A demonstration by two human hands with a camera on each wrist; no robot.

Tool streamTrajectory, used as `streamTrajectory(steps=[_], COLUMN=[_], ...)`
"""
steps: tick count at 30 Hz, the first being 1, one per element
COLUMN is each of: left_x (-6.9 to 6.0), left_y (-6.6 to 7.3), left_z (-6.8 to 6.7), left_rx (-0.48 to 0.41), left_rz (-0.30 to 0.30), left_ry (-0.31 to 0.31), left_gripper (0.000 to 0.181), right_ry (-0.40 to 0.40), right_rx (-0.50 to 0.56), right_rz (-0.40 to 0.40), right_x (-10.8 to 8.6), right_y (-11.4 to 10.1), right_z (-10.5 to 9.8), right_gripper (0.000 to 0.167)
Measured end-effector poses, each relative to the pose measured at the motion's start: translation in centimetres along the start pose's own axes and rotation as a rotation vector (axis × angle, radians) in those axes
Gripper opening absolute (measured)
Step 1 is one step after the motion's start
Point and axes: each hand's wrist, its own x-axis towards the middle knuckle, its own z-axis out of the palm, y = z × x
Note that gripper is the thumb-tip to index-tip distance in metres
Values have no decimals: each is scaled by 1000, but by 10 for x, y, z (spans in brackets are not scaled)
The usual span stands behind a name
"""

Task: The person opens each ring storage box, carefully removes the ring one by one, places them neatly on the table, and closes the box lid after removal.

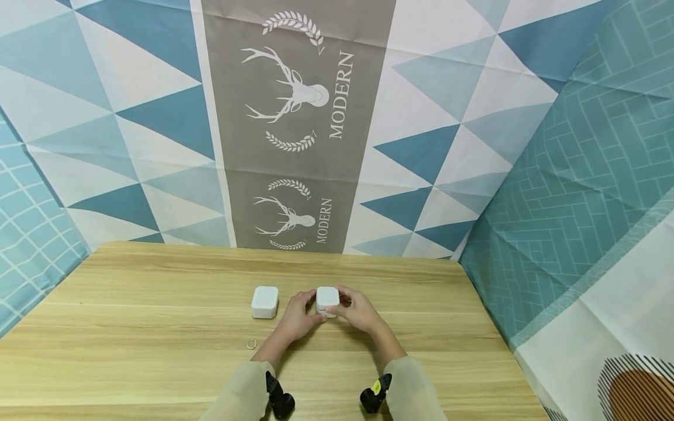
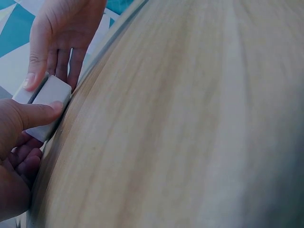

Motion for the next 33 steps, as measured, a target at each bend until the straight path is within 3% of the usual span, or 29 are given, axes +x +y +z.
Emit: streamTrajectory(steps=[6,10,33], left_x=[-1,0,0], left_y=[2,2,1], left_z=[-1,-1,1], left_rx=[-18,-12,-13], left_rz=[-8,-7,0], left_ry=[3,6,19], left_gripper=[68,67,67], right_ry=[-33,-32,-36], right_rx=[-22,-29,-29], right_rz=[6,15,22], right_x=[-9,-10,-8], right_y=[-26,-31,-28], right_z=[-5,-5,-5], right_gripper=[61,60,60])
